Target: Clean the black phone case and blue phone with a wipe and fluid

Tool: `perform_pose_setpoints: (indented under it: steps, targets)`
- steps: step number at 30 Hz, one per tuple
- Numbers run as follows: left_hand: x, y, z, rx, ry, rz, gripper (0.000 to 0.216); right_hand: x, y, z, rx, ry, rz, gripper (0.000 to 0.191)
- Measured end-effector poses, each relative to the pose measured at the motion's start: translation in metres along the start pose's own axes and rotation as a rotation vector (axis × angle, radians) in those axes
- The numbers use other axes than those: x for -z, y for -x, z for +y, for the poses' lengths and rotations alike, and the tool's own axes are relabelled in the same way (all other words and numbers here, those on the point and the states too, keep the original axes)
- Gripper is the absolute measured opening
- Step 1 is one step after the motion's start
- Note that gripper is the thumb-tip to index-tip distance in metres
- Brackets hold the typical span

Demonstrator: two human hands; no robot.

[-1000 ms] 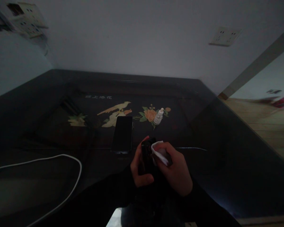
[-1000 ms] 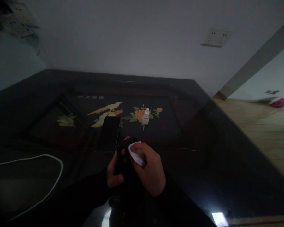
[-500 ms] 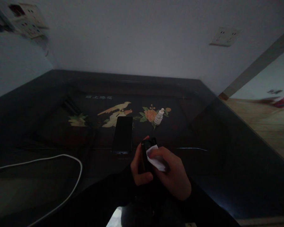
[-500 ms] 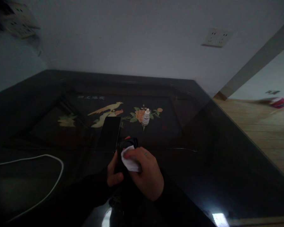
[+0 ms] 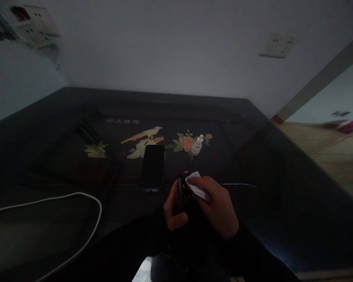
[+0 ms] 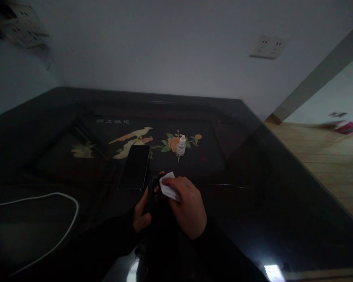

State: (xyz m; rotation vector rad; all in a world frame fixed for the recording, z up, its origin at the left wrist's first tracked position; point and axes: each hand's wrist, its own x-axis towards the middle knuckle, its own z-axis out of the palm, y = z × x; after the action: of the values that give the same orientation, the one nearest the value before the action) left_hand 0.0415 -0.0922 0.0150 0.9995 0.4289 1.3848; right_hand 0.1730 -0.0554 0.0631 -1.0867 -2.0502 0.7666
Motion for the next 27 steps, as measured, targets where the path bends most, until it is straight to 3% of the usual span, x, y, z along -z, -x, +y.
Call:
perform_pose_setpoints:
  steps: [10,13,19,21,23,27]
  targets:
    - [-0.007,0.005,0.009,0.041,-0.147,0.092,0.068,0.002,0.002,-0.006,0.167,0.019,-0.035,0.028]
    - [-0.006,0.005,0.008,0.009,-0.124,0.120,0.058,0.003,0.003,-0.007,0.219,0.042,-0.057,0.025]
    - [0.018,0.007,-0.014,0.000,-0.029,0.098,0.053,0.005,0.001,-0.005,0.276,0.089,-0.174,0.027]
    - [0.026,0.008,-0.022,0.061,0.034,0.251,0.056,0.005,0.000,-0.004,0.265,0.138,-0.194,0.026]
    - [0.028,0.007,-0.023,0.129,0.095,0.342,0.063,0.007,-0.001,-0.001,0.219,0.181,-0.142,0.025]
    - [0.019,0.000,-0.009,0.255,0.237,0.368,0.067,0.014,-0.004,0.005,0.030,0.136,0.063,0.022]
